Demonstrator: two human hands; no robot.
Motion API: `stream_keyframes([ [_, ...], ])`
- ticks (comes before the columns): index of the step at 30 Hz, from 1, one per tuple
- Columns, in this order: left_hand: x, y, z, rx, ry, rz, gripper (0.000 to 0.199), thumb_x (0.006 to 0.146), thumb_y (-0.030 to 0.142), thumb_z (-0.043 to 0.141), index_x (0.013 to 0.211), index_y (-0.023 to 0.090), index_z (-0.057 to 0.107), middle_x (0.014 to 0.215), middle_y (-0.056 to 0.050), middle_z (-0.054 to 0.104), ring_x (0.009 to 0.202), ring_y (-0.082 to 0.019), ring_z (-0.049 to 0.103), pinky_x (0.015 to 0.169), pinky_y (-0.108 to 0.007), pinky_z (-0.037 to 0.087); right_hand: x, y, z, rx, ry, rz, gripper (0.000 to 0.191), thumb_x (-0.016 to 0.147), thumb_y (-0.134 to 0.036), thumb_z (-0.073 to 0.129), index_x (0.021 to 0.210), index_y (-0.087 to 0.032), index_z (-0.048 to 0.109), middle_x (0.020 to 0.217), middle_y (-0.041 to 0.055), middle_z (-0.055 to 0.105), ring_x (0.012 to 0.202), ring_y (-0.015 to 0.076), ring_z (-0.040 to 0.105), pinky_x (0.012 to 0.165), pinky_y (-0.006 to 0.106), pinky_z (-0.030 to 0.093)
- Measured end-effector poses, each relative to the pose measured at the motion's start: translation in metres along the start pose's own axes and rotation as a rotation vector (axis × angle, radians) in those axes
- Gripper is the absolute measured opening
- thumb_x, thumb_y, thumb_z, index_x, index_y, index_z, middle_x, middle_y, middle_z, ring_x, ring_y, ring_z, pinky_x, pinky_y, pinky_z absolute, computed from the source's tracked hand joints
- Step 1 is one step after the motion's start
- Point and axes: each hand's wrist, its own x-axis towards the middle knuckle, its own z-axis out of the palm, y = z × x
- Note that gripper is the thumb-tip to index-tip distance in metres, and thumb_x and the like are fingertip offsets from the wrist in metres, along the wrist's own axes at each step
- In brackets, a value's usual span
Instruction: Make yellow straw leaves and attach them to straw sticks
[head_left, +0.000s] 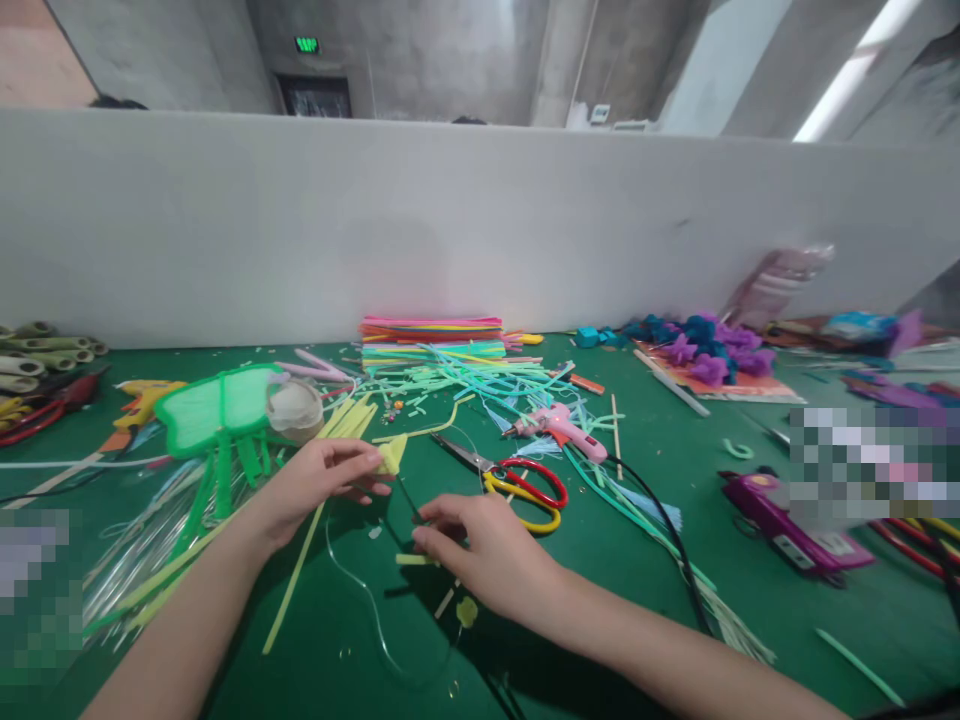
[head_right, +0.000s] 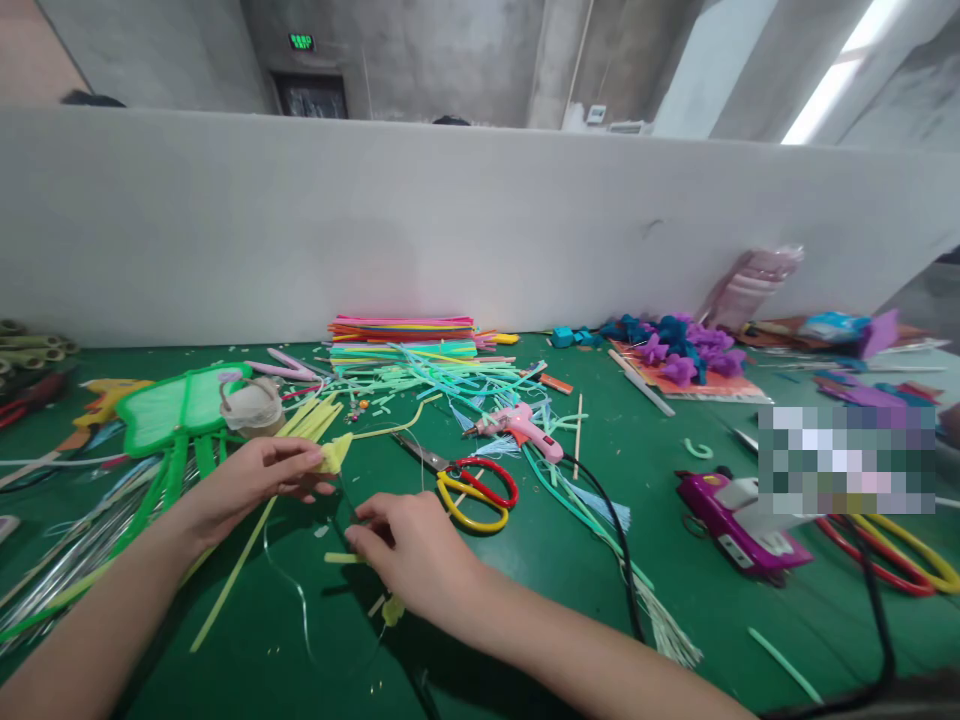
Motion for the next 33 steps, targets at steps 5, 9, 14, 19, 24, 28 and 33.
stream_keyframes([
  [5,-0.002,0.003,0.011,0.104,-0.015,0.043,0.029,0.079,0.043,0.066,0.082,0.015,0.070,0.082,-0.009,0.075,0.073,-0.020,0.069,0.062,-0.026,0.049,-0.007,-0.015,-0.019,-0.104,-0.021,-0.082,0.031,0.086,-0.040,0.058,0.105,-0.019,0.070,0.078,0.0083,0.073,0.066,0.0195,0.065,0.059,0.028,0.044],
  [9,0.001,0.000,0.010,0.061,0.027,0.045,0.024,0.078,0.040,0.067,0.077,0.016,0.068,0.074,-0.005,0.072,0.072,-0.019,0.069,0.060,-0.025,0.046,0.011,-0.027,-0.039,-0.188,0.141,-0.234,0.026,0.091,-0.034,0.049,0.099,-0.022,0.071,0.090,0.0050,0.072,0.078,0.0187,0.063,0.071,0.030,0.044],
  [14,0.001,0.000,0.012,0.098,0.002,0.086,0.024,0.077,0.040,0.067,0.075,0.016,0.067,0.069,-0.004,0.071,0.070,-0.019,0.067,0.057,-0.024,0.045,0.053,-0.014,-0.040,-0.143,0.107,-0.252,0.029,0.093,-0.037,0.047,0.102,-0.018,0.068,0.097,0.0053,0.070,0.084,0.0161,0.060,0.071,0.027,0.042],
  [19,-0.002,0.001,0.017,0.112,-0.034,0.108,0.026,0.079,0.042,0.065,0.079,0.017,0.069,0.073,-0.004,0.071,0.073,-0.019,0.067,0.059,-0.025,0.046,0.068,-0.003,-0.033,-0.025,-0.097,-0.182,0.024,0.087,-0.035,0.057,0.091,-0.015,0.069,0.072,0.0021,0.067,0.062,0.0104,0.055,0.057,0.022,0.039],
  [24,-0.003,0.002,0.016,0.116,-0.038,-0.020,0.032,0.082,0.045,0.060,0.080,0.015,0.069,0.080,-0.008,0.074,0.073,-0.021,0.069,0.059,-0.026,0.047,0.064,0.000,-0.033,0.136,-0.137,-0.076,0.021,0.083,-0.033,0.062,0.087,-0.013,0.069,0.073,0.0043,0.068,0.062,0.0118,0.061,0.056,0.022,0.045],
  [28,-0.003,0.001,0.011,0.185,-0.017,-0.023,0.027,0.082,0.041,0.059,0.076,0.016,0.068,0.073,-0.007,0.075,0.071,-0.020,0.068,0.061,-0.026,0.047,0.063,0.002,-0.033,0.252,-0.160,-0.019,0.021,0.082,-0.033,0.062,0.084,-0.013,0.070,0.074,0.0043,0.069,0.063,0.0117,0.061,0.059,0.023,0.049],
  [33,-0.003,0.001,0.011,0.212,-0.032,0.065,0.024,0.080,0.041,0.062,0.076,0.018,0.067,0.070,-0.004,0.071,0.072,-0.019,0.066,0.060,-0.025,0.046,0.062,-0.002,-0.033,0.316,-0.178,0.007,0.021,0.079,-0.033,0.066,0.078,-0.013,0.071,0.071,0.0039,0.069,0.062,0.0115,0.060,0.059,0.023,0.049],
])
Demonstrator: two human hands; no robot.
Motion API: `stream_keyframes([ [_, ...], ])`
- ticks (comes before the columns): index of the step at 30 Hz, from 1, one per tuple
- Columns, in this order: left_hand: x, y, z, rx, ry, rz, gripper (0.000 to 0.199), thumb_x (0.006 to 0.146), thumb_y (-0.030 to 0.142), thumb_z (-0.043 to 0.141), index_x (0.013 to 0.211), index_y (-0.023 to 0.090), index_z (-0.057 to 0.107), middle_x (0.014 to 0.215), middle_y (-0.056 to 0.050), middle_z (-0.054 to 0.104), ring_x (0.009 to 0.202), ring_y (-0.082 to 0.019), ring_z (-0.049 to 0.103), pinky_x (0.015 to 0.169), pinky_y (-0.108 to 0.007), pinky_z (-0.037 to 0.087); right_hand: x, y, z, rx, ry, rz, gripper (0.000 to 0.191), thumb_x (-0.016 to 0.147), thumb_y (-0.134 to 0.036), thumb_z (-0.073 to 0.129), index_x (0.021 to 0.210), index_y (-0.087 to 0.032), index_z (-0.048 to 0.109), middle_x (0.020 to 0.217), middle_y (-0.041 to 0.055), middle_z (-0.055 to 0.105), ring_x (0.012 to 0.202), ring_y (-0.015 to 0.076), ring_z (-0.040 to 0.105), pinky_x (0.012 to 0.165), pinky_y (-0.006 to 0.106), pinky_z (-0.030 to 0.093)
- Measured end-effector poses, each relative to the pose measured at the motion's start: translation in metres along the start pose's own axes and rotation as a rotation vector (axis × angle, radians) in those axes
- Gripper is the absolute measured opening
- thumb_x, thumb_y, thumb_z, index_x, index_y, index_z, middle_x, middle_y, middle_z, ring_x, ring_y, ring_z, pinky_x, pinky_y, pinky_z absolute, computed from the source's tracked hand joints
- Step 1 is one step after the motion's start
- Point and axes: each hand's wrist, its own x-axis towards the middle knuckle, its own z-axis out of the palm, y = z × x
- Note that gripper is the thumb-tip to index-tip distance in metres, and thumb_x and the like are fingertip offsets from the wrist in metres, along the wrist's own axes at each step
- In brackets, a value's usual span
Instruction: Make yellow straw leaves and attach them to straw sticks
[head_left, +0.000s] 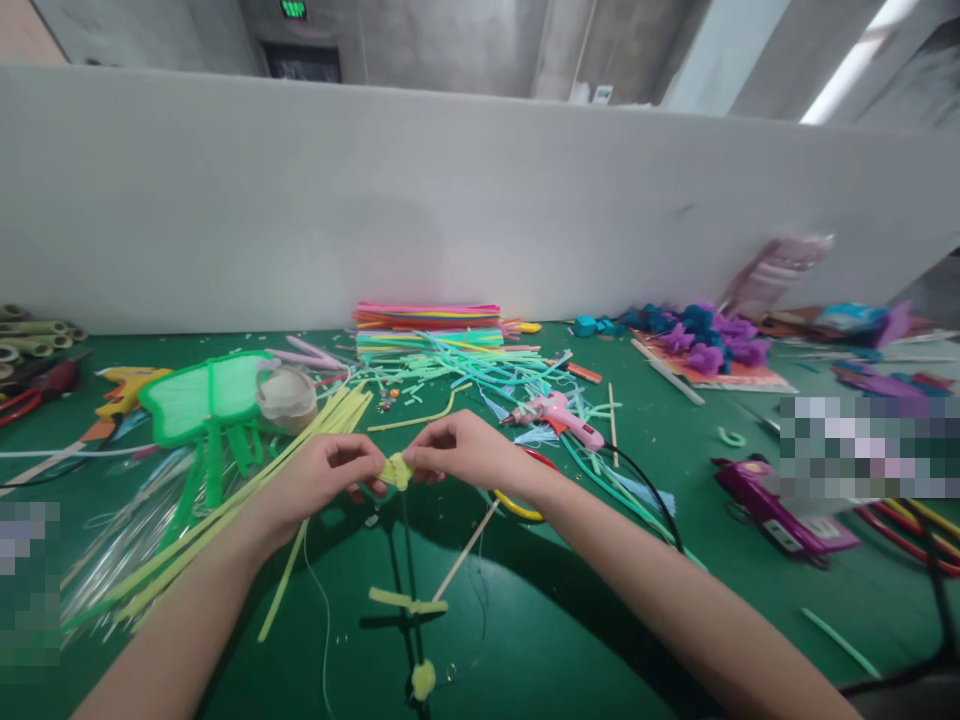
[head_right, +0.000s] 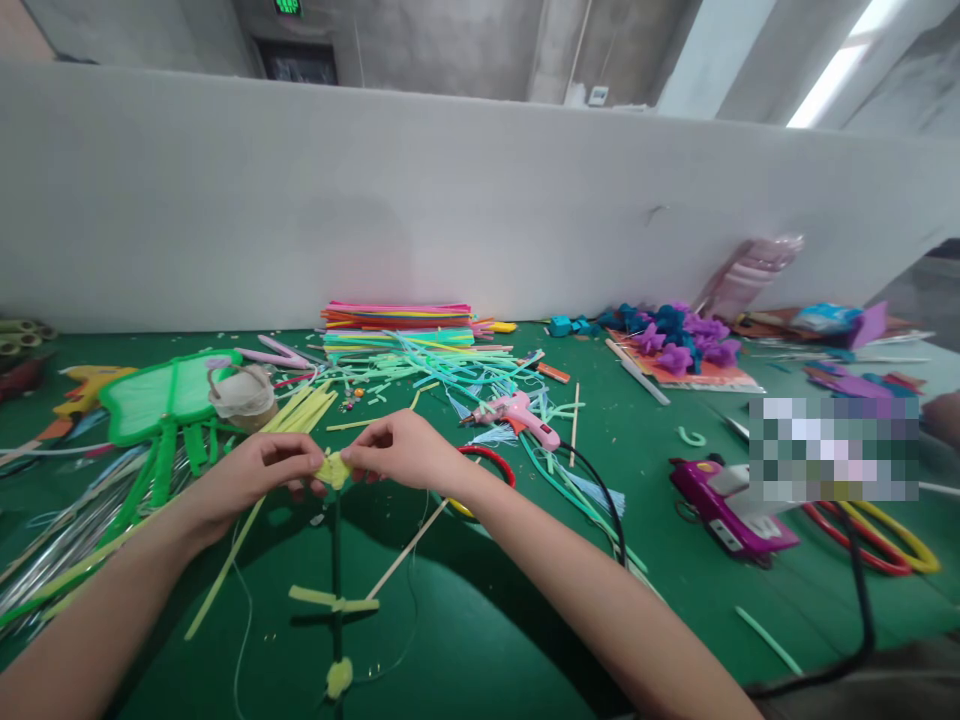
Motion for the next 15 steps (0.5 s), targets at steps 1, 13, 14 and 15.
stream_keyframes([
  [1,0.000,0.000,0.001,-0.007,-0.004,0.015,0.023,0.079,0.040,0.063,0.075,0.018,0.067,0.069,-0.003,0.071,0.072,-0.019,0.065,0.061,-0.025,0.045,-0.001,-0.001,0.000,0.005,0.001,-0.004,0.020,0.078,-0.032,0.066,0.077,-0.013,0.071,0.071,0.0038,0.069,0.063,0.0115,0.060,0.060,0.023,0.049],
  [13,-0.002,0.004,0.010,-0.029,-0.020,-0.015,0.026,0.083,0.041,0.059,0.078,0.018,0.069,0.076,-0.004,0.071,0.075,-0.019,0.065,0.063,-0.026,0.046,-0.001,0.002,0.000,0.027,-0.036,-0.030,0.021,0.079,-0.034,0.065,0.079,-0.013,0.071,0.071,0.0038,0.069,0.064,0.0121,0.062,0.064,0.024,0.051],
  [14,-0.002,0.004,0.011,-0.042,-0.023,-0.020,0.026,0.083,0.042,0.059,0.077,0.018,0.068,0.075,-0.004,0.071,0.074,-0.018,0.065,0.062,-0.026,0.046,-0.002,0.002,0.000,0.017,-0.037,-0.027,0.021,0.079,-0.033,0.065,0.079,-0.013,0.071,0.071,0.0040,0.069,0.065,0.0123,0.062,0.064,0.024,0.052],
  [15,-0.001,0.004,0.011,-0.054,-0.025,-0.024,0.026,0.082,0.042,0.060,0.076,0.018,0.068,0.075,-0.004,0.070,0.074,-0.018,0.065,0.062,-0.025,0.046,-0.002,0.001,0.000,0.007,-0.035,-0.023,0.021,0.080,-0.033,0.065,0.079,-0.013,0.071,0.071,0.0042,0.069,0.065,0.0123,0.062,0.064,0.024,0.052],
])
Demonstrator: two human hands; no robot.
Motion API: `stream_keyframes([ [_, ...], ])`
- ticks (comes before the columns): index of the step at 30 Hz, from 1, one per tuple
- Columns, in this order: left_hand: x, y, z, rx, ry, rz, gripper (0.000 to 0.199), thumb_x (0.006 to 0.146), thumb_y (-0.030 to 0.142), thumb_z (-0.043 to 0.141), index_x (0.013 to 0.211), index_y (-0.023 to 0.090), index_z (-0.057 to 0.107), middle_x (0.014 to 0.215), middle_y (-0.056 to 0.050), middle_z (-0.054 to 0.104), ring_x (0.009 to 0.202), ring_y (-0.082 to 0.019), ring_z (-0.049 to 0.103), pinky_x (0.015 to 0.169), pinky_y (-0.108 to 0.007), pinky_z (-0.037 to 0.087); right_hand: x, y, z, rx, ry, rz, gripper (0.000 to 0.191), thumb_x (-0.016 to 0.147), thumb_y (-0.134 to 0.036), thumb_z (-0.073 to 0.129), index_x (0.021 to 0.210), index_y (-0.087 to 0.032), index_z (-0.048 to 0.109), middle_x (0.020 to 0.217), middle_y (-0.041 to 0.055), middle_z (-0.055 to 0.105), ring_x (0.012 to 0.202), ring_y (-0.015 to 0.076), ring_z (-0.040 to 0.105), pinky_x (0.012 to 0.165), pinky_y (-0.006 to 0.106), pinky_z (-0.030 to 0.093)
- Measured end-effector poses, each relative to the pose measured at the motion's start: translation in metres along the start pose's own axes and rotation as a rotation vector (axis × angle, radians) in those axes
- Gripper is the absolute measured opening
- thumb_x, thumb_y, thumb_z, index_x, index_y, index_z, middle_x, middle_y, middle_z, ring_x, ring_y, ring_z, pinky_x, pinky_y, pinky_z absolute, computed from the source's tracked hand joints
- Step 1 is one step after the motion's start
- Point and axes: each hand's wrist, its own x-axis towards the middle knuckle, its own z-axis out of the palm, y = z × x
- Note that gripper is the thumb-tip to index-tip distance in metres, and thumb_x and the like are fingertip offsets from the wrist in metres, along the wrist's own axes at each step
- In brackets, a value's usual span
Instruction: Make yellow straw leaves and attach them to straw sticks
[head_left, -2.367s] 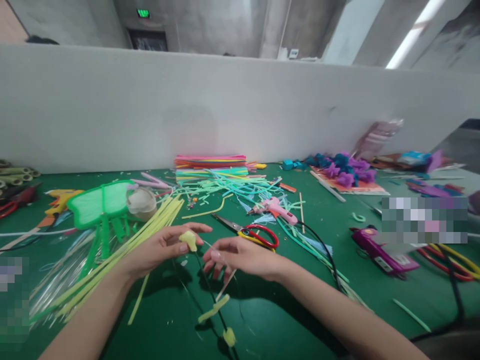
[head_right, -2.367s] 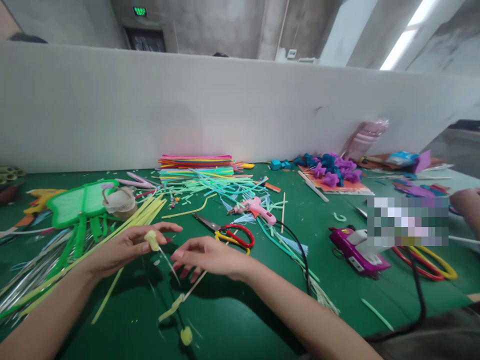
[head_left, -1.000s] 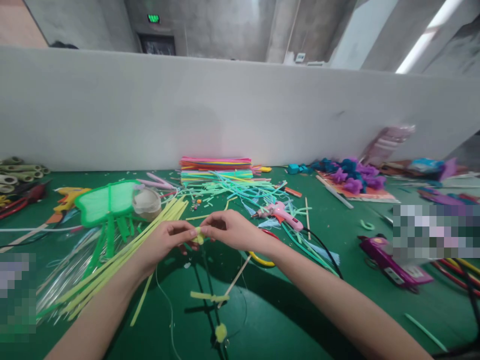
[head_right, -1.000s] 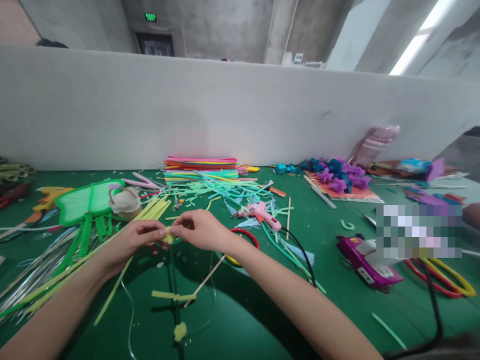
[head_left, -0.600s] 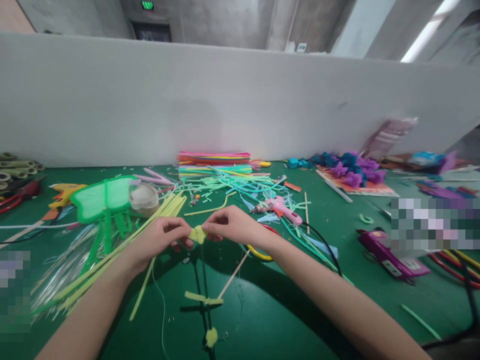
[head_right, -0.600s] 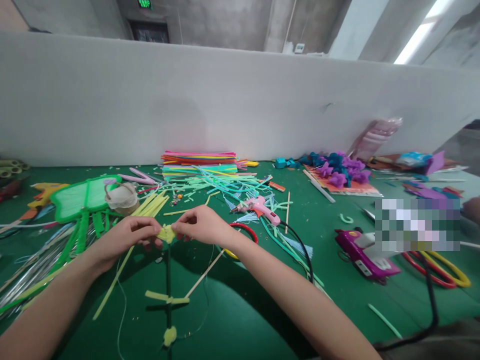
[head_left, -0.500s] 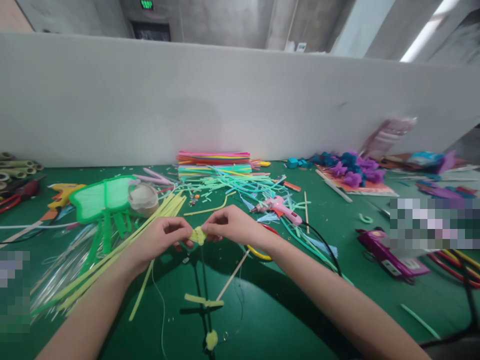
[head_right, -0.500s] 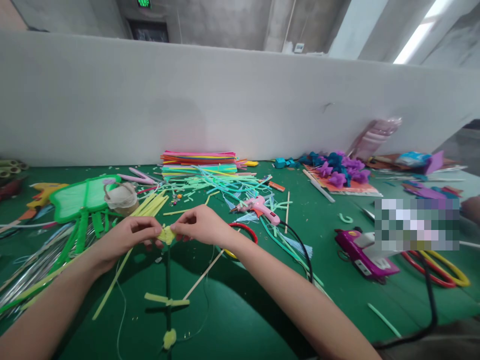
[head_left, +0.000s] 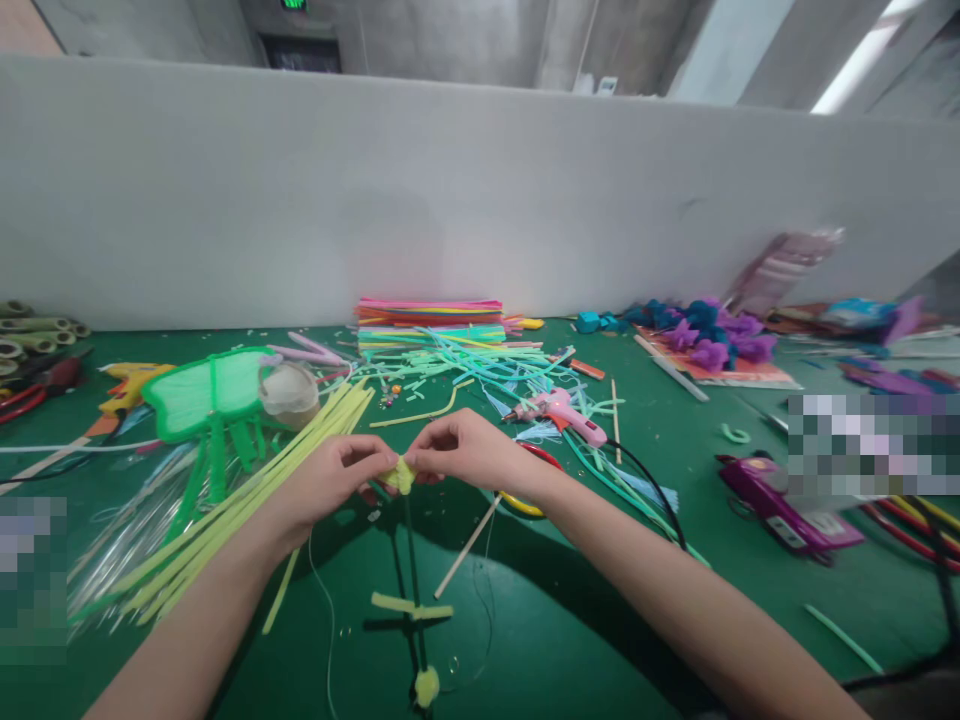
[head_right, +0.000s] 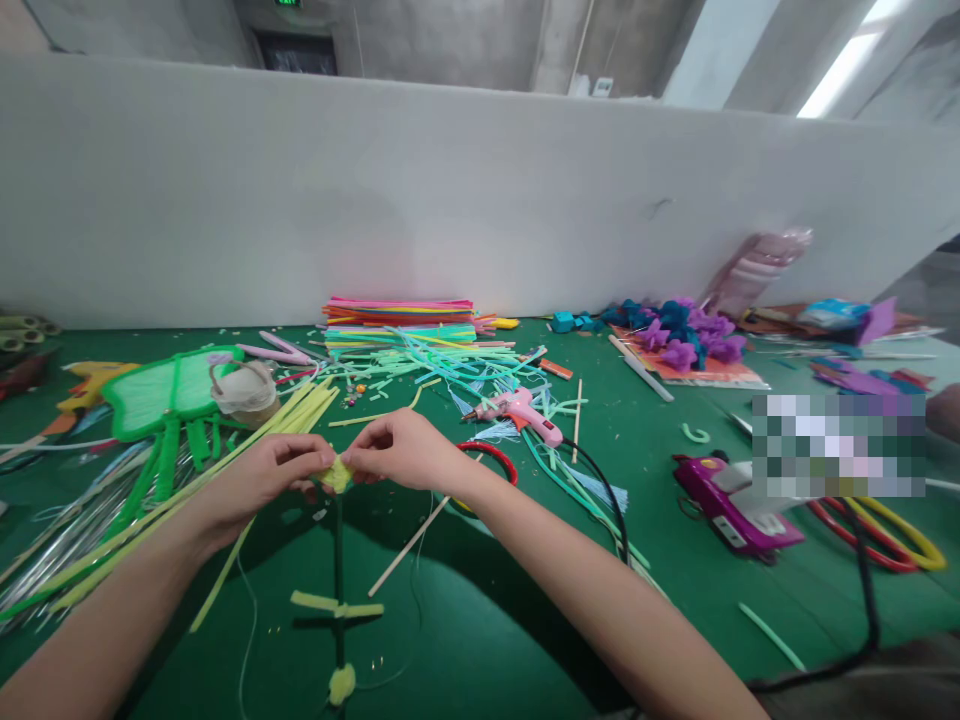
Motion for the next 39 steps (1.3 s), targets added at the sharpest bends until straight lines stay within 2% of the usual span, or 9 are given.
stream_keyframes([
  [10,0.001,-0.007,-0.002,-0.054,-0.042,0.025,0.024,0.078,0.041,0.068,0.079,0.017,0.070,0.074,-0.004,0.070,0.073,-0.017,0.063,0.061,-0.025,0.044,0.000,0.007,0.000,-0.004,-0.016,-0.022,0.023,0.079,-0.034,0.065,0.079,-0.012,0.070,0.070,0.0041,0.068,0.063,0.0119,0.061,0.064,0.025,0.051],
  [17,0.001,-0.005,0.001,-0.130,0.049,-0.052,0.027,0.079,0.044,0.066,0.082,0.017,0.070,0.082,-0.006,0.073,0.081,-0.022,0.068,0.059,-0.025,0.045,0.000,0.011,-0.005,0.012,0.008,-0.041,0.026,0.081,-0.039,0.063,0.083,-0.013,0.070,0.075,0.0047,0.069,0.064,0.0113,0.060,0.063,0.025,0.050],
  [20,0.000,-0.005,-0.001,-0.106,0.061,-0.088,0.027,0.080,0.042,0.064,0.080,0.016,0.069,0.078,-0.007,0.073,0.079,-0.022,0.068,0.059,-0.025,0.045,-0.002,0.010,-0.006,-0.003,-0.012,-0.049,0.027,0.083,-0.038,0.061,0.086,-0.013,0.070,0.077,0.0054,0.069,0.066,0.0114,0.060,0.065,0.024,0.050],
  [25,0.000,-0.004,-0.002,-0.041,0.044,-0.022,0.019,0.079,0.036,0.065,0.078,0.017,0.066,0.073,-0.002,0.068,0.073,-0.017,0.065,0.059,-0.024,0.044,-0.004,0.007,-0.004,-0.022,-0.029,-0.049,0.026,0.084,-0.036,0.060,0.085,-0.011,0.070,0.077,0.0060,0.069,0.067,0.0122,0.061,0.067,0.026,0.051],
  [35,-0.001,-0.003,-0.005,0.084,-0.003,0.073,0.021,0.079,0.039,0.066,0.078,0.018,0.065,0.070,-0.001,0.063,0.068,-0.015,0.057,0.059,-0.025,0.044,-0.004,0.001,0.004,-0.006,0.003,0.000,0.020,0.084,-0.029,0.062,0.082,-0.011,0.069,0.073,0.0044,0.068,0.065,0.0110,0.061,0.063,0.023,0.050],
  [39,0.002,-0.006,-0.006,0.051,0.001,0.075,0.023,0.079,0.040,0.067,0.078,0.017,0.066,0.073,-0.001,0.065,0.071,-0.016,0.059,0.060,-0.025,0.044,-0.003,0.003,0.005,0.027,0.022,-0.011,0.026,0.085,-0.035,0.062,0.077,-0.011,0.068,0.072,0.0043,0.068,0.063,0.0098,0.061,0.061,0.021,0.048],
])
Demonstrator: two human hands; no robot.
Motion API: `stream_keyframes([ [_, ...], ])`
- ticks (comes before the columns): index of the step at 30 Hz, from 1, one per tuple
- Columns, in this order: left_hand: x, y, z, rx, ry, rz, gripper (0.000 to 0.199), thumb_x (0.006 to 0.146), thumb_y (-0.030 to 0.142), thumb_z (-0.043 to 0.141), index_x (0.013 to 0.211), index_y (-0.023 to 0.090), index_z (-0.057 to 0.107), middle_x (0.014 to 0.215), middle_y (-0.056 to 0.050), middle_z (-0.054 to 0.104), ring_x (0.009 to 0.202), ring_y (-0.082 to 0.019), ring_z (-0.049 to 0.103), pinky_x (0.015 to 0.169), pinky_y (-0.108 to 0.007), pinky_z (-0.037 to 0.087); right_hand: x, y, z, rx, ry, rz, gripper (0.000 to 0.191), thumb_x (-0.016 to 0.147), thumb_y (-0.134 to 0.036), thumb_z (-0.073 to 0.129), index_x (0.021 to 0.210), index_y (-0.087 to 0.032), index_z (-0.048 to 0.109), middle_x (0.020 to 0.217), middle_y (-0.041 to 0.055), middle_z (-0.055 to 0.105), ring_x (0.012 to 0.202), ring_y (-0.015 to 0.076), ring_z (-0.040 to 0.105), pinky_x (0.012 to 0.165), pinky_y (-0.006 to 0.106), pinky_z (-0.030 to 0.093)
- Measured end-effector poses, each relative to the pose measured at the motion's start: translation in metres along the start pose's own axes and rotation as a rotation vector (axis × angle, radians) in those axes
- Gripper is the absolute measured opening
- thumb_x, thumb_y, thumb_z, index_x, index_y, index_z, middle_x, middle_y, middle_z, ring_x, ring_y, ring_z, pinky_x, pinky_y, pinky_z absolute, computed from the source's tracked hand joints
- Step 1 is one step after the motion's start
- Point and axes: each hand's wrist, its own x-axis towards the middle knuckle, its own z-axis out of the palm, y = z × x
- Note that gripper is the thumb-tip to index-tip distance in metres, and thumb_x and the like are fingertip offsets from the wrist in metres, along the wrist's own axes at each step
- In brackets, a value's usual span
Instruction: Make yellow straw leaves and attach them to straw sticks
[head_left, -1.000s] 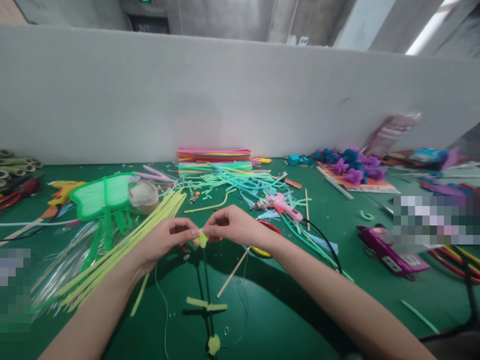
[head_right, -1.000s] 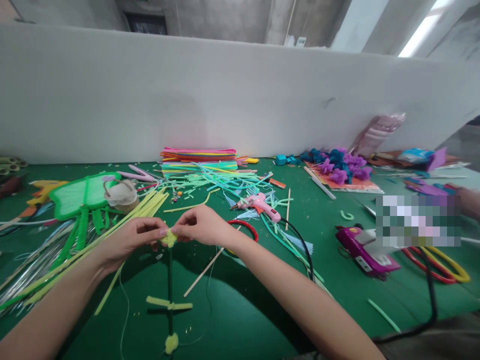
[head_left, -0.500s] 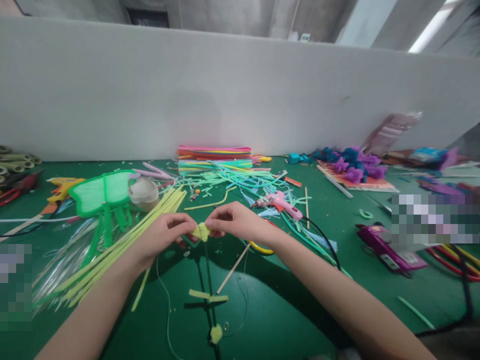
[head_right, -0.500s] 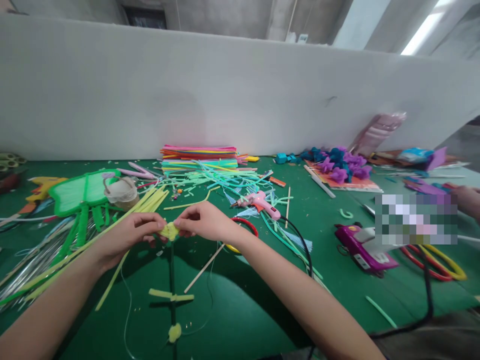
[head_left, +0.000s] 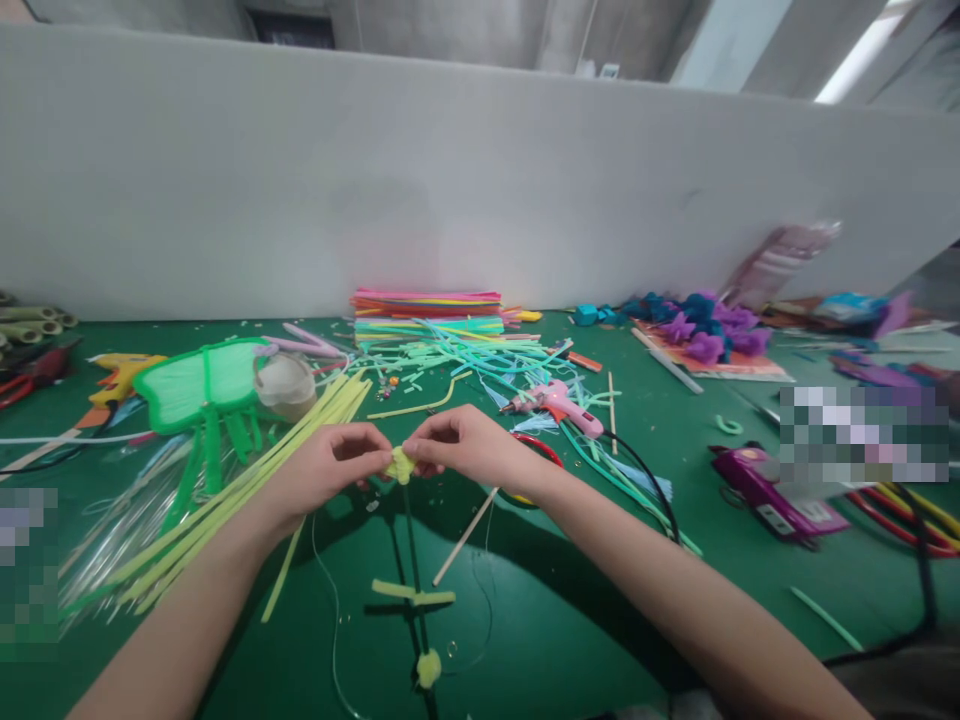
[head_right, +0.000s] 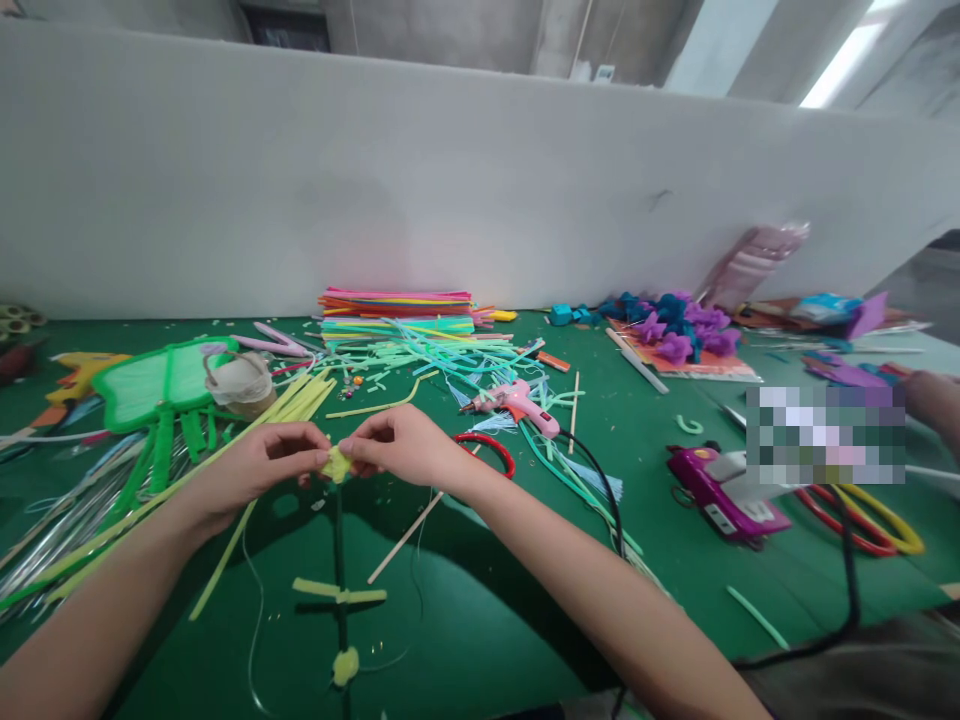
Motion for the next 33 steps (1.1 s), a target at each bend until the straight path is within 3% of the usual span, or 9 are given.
stream_keyframes([
  [7,0.000,-0.005,-0.009,-0.122,0.100,-0.068,0.027,0.077,0.045,0.070,0.086,0.019,0.067,0.084,-0.001,0.067,0.081,-0.019,0.066,0.065,-0.025,0.047,0.000,0.011,-0.014,0.200,0.024,0.118,0.041,0.089,-0.051,0.052,0.088,-0.013,0.067,0.077,0.0078,0.071,0.062,0.0116,0.066,0.058,0.021,0.051],
  [10,0.001,-0.005,-0.009,-0.121,0.086,-0.095,0.031,0.078,0.048,0.067,0.089,0.019,0.068,0.088,-0.003,0.069,0.083,-0.019,0.066,0.065,-0.025,0.047,-0.001,0.016,-0.016,0.232,0.006,0.087,0.038,0.088,-0.049,0.055,0.089,-0.013,0.066,0.079,0.0074,0.072,0.064,0.0115,0.067,0.060,0.022,0.052],
  [13,0.000,-0.004,-0.007,-0.058,0.034,-0.060,0.032,0.077,0.049,0.067,0.090,0.019,0.069,0.085,-0.003,0.068,0.078,-0.018,0.064,0.064,-0.025,0.047,-0.003,0.013,-0.017,0.127,0.007,0.026,0.036,0.090,-0.045,0.052,0.088,-0.013,0.067,0.079,0.0070,0.071,0.065,0.0112,0.066,0.060,0.022,0.050],
  [15,0.000,-0.003,-0.006,-0.029,0.020,-0.029,0.030,0.077,0.047,0.069,0.087,0.019,0.069,0.079,-0.002,0.067,0.074,-0.017,0.062,0.064,-0.025,0.047,-0.006,0.007,-0.023,-0.041,0.096,-0.032,0.038,0.091,-0.045,0.049,0.087,-0.013,0.068,0.077,0.0066,0.071,0.064,0.0115,0.064,0.060,0.023,0.049],
  [19,-0.001,-0.003,-0.007,-0.026,0.030,-0.025,0.028,0.077,0.047,0.068,0.083,0.020,0.068,0.077,-0.001,0.064,0.074,-0.016,0.059,0.065,-0.026,0.046,-0.014,-0.005,-0.044,-0.502,0.490,-0.124,0.030,0.090,-0.037,0.050,0.080,-0.015,0.069,0.074,0.0026,0.070,0.063,0.0114,0.059,0.058,0.023,0.041],
  [21,0.000,-0.006,-0.008,-0.001,0.020,-0.050,0.030,0.077,0.049,0.066,0.084,0.020,0.068,0.078,-0.002,0.065,0.075,-0.018,0.060,0.066,-0.027,0.047,-0.017,-0.007,-0.053,-0.674,0.581,-0.108,0.022,0.087,-0.030,0.054,0.079,-0.016,0.071,0.073,0.0012,0.070,0.063,0.0117,0.057,0.059,0.024,0.039],
  [27,0.007,-0.018,-0.001,0.154,0.010,-0.119,0.041,0.078,0.056,0.060,0.091,0.019,0.067,0.081,-0.005,0.067,0.072,-0.019,0.060,0.065,-0.030,0.047,-0.021,0.012,-0.048,-0.968,0.323,0.025,0.022,0.082,-0.019,0.055,0.095,-0.020,0.073,0.087,0.0042,0.069,0.076,0.0161,0.061,0.064,0.025,0.039],
  [33,0.011,-0.024,0.004,0.174,-0.012,-0.099,0.040,0.078,0.057,0.059,0.089,0.019,0.067,0.075,-0.003,0.067,0.067,-0.018,0.060,0.057,-0.025,0.043,-0.019,0.039,-0.024,-1.202,0.322,0.009,0.039,0.089,-0.022,0.044,0.125,-0.027,0.060,0.098,0.0073,0.060,0.077,0.0176,0.062,0.062,0.026,0.042],
])
